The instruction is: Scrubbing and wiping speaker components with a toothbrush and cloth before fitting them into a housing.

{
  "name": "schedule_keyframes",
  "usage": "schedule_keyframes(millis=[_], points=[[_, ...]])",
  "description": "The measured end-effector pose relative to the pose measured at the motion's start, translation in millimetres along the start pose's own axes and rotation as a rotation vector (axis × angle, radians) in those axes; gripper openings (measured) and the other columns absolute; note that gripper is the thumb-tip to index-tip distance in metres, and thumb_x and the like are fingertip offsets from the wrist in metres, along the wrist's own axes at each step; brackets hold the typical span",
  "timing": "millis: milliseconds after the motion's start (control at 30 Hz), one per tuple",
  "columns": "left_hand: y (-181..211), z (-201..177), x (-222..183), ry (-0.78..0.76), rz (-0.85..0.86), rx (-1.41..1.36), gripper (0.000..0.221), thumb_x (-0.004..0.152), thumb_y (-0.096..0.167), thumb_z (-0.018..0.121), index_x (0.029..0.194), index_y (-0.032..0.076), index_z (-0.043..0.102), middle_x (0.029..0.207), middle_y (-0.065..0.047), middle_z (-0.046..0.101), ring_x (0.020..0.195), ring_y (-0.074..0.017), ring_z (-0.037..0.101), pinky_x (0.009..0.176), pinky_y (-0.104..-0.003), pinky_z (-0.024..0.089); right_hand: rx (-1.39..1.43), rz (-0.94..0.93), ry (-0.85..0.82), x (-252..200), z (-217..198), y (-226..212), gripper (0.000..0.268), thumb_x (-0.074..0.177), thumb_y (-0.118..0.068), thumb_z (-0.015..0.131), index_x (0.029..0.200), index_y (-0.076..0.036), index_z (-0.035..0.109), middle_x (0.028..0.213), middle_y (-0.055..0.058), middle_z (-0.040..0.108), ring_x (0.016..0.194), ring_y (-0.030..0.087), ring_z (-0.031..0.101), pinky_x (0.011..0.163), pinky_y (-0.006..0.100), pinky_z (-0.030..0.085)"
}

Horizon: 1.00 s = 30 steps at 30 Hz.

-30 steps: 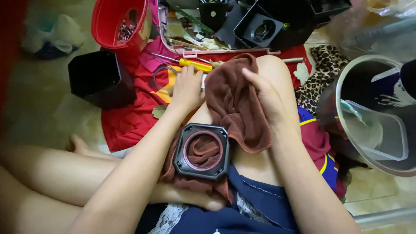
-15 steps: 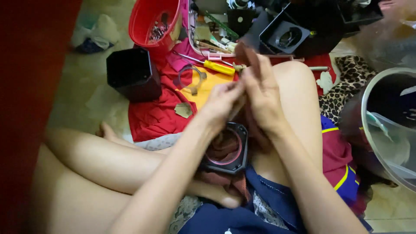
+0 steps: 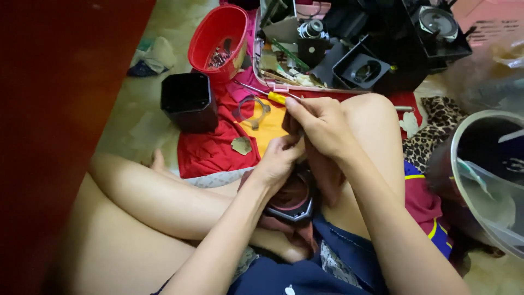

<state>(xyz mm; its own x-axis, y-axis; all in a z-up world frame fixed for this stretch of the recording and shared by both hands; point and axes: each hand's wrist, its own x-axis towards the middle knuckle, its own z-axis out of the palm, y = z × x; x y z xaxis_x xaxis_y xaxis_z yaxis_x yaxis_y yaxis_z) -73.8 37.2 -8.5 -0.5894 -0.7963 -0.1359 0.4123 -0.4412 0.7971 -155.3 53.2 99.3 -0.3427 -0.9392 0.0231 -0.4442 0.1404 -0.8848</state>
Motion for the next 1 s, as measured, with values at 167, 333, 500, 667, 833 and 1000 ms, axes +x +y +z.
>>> schedule_keyframes(millis=[167, 333, 500, 667, 833, 1000], points=[[17.3, 1.9, -17.5, -0.021, -0.029, -0.03, 0.024, 0.077, 0.021, 0.072, 0.067, 0.004, 0.058, 0.053, 0.002, 0.043, 0.049, -0.0059, 0.041, 0.048, -0.016, 0.033, 0.01, 0.056, 0.039, 14.1, 7.4, 14.5, 0.059, 0.092, -0.042, 0.041, 0.042, -0.015, 0.059, 0.041, 0.003, 0.055, 0.046, 0.014, 0.06, 0.062, 0.022, 0.047], [40.1, 20.1, -31.6, -0.052, 0.001, -0.047, 0.023, 0.076, 0.021, 0.072, 0.067, 0.005, 0.058, 0.055, 0.002, 0.044, 0.052, -0.0056, 0.041, 0.05, -0.016, 0.032, -0.003, 0.14, 0.091, 27.7, 9.3, 31.7, 0.063, 0.091, -0.047, 0.037, 0.044, -0.013, 0.062, 0.048, 0.005, 0.06, 0.058, 0.015, 0.062, 0.072, 0.026, 0.047], [34.2, 11.2, -30.8, -0.04, 0.012, 0.066, 0.02, 0.074, 0.021, 0.074, 0.08, 0.004, 0.065, 0.062, 0.001, 0.056, 0.059, -0.0031, 0.049, 0.058, -0.015, 0.042, 0.23, 0.287, 0.35, 0.4, 11.8, -6.6, 0.071, 0.094, -0.043, 0.026, 0.038, -0.01, 0.054, 0.046, 0.008, 0.059, 0.049, 0.016, 0.062, 0.069, 0.022, 0.046], [34.8, 14.5, -33.3, -0.027, 0.039, -0.128, 0.032, 0.083, 0.026, 0.065, 0.102, 0.0, 0.064, 0.09, -0.008, 0.064, 0.081, -0.0112, 0.055, 0.078, -0.025, 0.046, 0.729, 0.312, 0.298, 32.9, -16.7, 77.8, 0.042, 0.081, -0.051, 0.057, 0.072, -0.01, 0.065, 0.071, 0.005, 0.066, 0.07, 0.014, 0.066, 0.074, 0.026, 0.052], [8.0, -15.3, -28.0, -0.176, 0.023, -0.256, 0.022, 0.086, 0.012, 0.056, 0.1, -0.005, 0.058, 0.096, -0.007, 0.058, 0.086, -0.01, 0.051, 0.08, -0.02, 0.038, -0.404, -0.235, 0.147, -33.1, -1.7, -12.2, 0.032, 0.086, -0.033, 0.048, 0.079, -0.008, 0.065, 0.062, 0.012, 0.057, 0.052, 0.025, 0.048, 0.05, 0.033, 0.038], [18.6, -20.9, -34.0, -0.262, -0.014, -0.297, 0.029, 0.086, 0.014, 0.057, 0.108, -0.005, 0.056, 0.105, -0.009, 0.059, 0.093, -0.01, 0.052, 0.086, -0.019, 0.037, 0.273, -0.229, 0.233, -19.3, 9.4, 14.6, 0.05, 0.094, -0.025, 0.038, 0.062, 0.006, 0.061, 0.059, 0.008, 0.062, 0.05, 0.012, 0.056, 0.049, 0.019, 0.044]])
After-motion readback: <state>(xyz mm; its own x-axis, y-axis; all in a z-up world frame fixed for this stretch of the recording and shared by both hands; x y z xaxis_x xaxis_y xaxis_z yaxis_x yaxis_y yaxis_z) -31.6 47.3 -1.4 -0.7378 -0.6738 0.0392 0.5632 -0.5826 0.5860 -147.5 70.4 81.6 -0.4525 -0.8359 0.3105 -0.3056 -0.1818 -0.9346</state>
